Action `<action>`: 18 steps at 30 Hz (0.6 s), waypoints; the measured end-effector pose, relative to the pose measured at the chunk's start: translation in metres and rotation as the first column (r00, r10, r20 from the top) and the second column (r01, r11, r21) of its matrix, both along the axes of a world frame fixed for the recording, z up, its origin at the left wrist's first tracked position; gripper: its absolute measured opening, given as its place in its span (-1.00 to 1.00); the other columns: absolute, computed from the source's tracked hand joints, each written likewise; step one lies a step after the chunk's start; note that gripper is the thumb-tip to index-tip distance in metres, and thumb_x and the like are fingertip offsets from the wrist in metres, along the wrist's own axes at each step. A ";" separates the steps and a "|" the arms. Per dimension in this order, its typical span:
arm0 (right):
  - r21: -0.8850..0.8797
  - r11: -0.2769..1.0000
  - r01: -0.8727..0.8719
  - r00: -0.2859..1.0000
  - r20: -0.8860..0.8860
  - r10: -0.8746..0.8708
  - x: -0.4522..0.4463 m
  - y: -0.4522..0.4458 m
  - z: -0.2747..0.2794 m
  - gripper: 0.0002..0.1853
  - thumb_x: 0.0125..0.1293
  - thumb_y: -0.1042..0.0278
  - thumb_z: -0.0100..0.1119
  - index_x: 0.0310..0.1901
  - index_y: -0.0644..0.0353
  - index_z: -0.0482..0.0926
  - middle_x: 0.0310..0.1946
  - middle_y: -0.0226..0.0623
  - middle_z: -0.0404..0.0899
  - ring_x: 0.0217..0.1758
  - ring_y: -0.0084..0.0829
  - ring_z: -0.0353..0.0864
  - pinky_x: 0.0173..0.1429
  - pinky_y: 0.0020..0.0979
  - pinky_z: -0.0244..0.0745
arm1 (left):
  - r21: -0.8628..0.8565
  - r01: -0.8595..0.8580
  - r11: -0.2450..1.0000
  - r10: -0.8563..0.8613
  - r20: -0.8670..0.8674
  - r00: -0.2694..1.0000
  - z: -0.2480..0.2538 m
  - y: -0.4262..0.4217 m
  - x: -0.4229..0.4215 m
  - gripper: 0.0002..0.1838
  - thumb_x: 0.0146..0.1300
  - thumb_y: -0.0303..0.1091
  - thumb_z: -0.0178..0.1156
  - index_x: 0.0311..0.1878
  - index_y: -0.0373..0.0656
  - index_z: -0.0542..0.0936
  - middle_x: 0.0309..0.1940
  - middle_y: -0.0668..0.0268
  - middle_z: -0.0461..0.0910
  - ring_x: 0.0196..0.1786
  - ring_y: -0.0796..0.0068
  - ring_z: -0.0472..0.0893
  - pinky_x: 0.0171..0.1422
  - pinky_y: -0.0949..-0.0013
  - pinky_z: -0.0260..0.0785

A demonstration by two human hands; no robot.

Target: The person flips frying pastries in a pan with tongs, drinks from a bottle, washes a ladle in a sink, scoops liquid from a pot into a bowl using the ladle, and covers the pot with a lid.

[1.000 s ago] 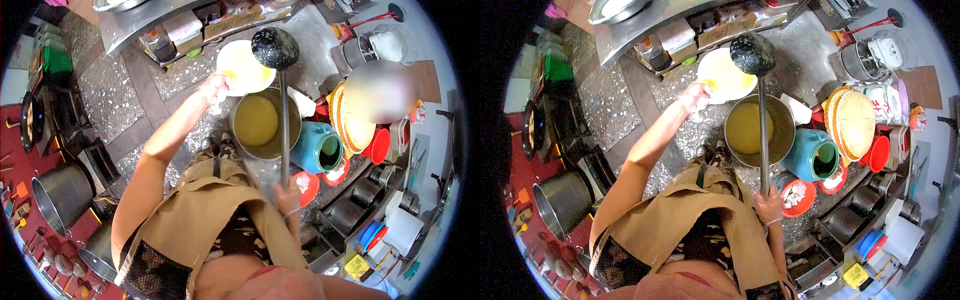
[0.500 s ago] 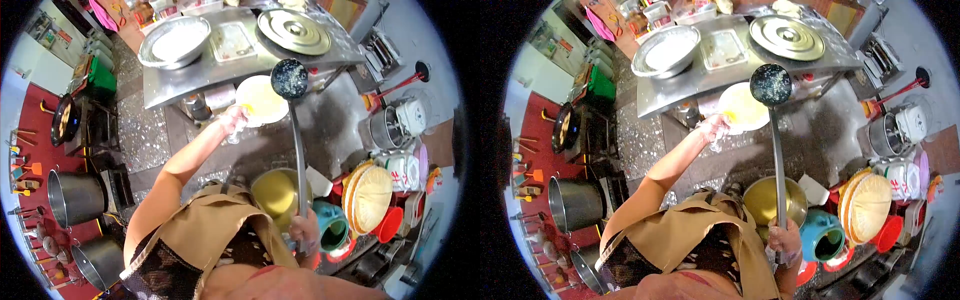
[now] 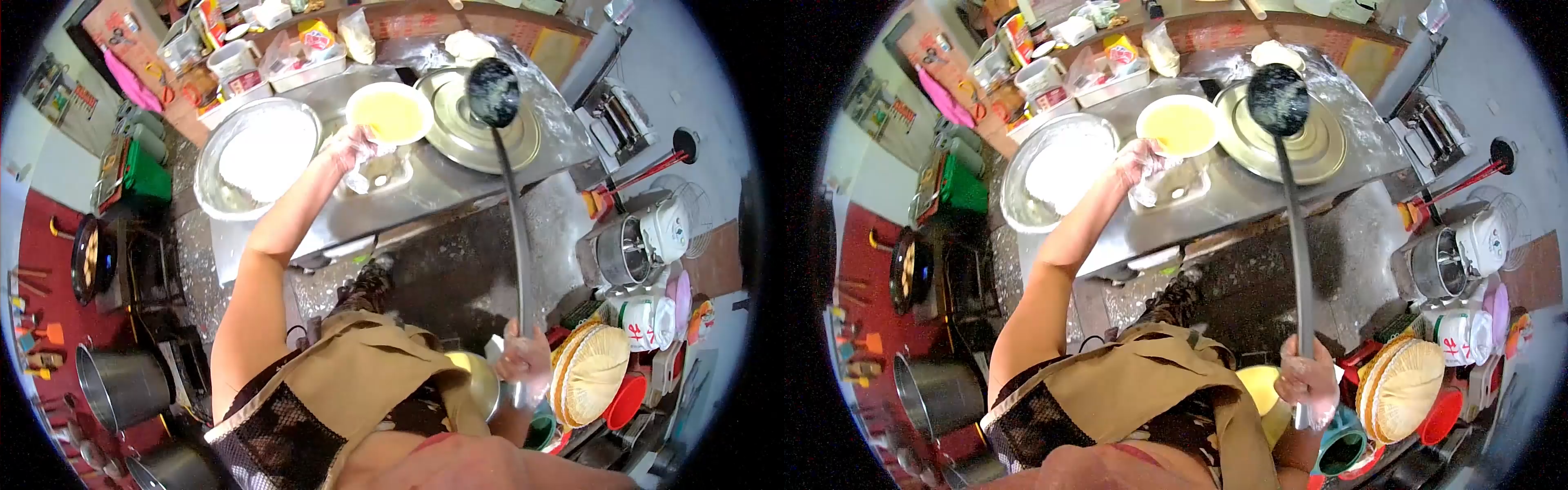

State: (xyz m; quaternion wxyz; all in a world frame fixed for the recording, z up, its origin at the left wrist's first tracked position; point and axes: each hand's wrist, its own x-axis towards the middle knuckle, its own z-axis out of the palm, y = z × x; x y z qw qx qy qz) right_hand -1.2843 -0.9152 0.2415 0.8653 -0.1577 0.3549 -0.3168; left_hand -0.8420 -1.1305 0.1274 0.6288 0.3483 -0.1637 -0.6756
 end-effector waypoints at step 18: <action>-0.063 0.750 0.658 0.753 0.068 -0.655 0.050 -0.136 -0.017 -0.92 0.42 0.40 -0.19 -0.19 0.21 0.25 -0.74 -0.48 0.23 -0.85 -0.58 0.15 -0.78 -0.45 0.13 | -0.185 -0.098 0.978 0.086 -0.072 0.994 0.065 -0.399 0.151 -0.42 -0.14 -0.69 -0.14 0.10 -0.50 0.20 0.13 -0.21 0.28 0.11 -0.32 0.39 0.09 -0.27 0.42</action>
